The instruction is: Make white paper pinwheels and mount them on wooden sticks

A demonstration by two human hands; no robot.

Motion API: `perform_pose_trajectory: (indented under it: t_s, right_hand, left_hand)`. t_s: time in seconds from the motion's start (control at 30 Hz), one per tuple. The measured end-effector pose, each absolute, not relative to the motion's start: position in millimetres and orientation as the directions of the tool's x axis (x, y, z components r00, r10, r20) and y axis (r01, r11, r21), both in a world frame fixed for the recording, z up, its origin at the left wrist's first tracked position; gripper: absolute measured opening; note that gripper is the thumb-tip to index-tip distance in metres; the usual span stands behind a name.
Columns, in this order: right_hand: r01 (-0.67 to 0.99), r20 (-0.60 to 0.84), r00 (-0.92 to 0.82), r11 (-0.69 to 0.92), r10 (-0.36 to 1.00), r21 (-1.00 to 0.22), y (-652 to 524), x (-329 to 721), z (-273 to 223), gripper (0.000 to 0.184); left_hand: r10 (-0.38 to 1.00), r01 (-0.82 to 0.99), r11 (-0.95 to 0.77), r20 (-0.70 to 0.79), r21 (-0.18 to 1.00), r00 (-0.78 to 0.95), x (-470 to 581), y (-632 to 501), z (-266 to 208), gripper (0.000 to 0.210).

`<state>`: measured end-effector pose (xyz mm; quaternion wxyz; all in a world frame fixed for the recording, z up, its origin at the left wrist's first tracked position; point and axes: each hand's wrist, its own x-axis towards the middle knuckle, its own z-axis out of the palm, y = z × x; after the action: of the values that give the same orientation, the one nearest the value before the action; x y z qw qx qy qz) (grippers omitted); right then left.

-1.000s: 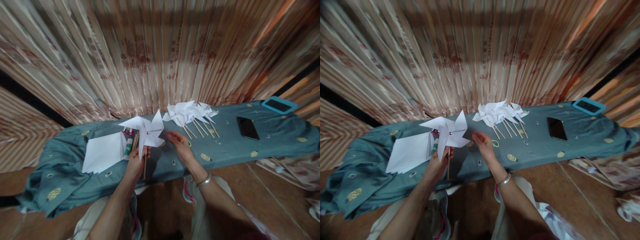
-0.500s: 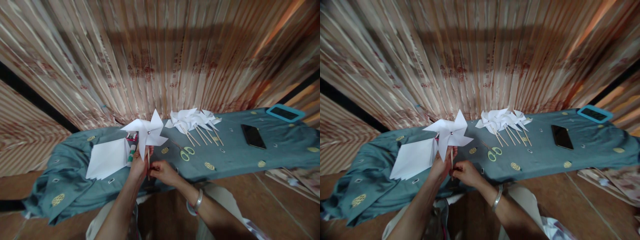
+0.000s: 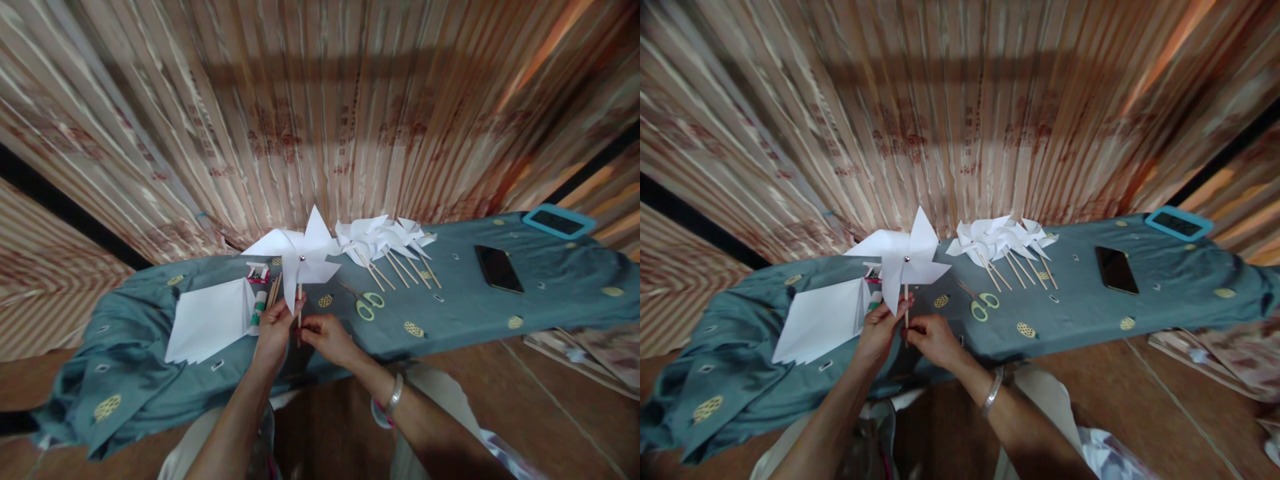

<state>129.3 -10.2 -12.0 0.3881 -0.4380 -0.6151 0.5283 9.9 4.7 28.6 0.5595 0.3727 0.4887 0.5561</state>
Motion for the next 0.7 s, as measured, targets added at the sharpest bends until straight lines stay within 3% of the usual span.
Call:
perform_pose_trajectory:
  t_s: [0.2,0.33,0.53,0.7]
  right_hand:
    - [0.175,0.055,-0.276,0.106,0.96,-0.979,-11,142,1,0.015]
    - [0.314,0.149,-0.172,0.198,0.974,-0.929,-7,170,15,0.02]
    - [0.483,0.338,0.149,0.23,0.929,-0.845,0,205,25,0.023]
    - [0.635,0.554,0.081,0.385,0.829,-0.669,7,210,20,0.05]
  left_hand:
    - [0.985,-0.132,0.073,-0.092,0.989,-0.147,1,4,29,0.037]
    - [0.988,-0.061,0.054,-0.062,0.997,-0.144,-7,5,29,0.037]
    - [0.991,0.034,0.071,-0.066,0.997,-0.118,-17,3,28,0.031]
    - [0.994,0.08,0.084,-0.079,0.993,-0.073,-17,1,30,0.029]
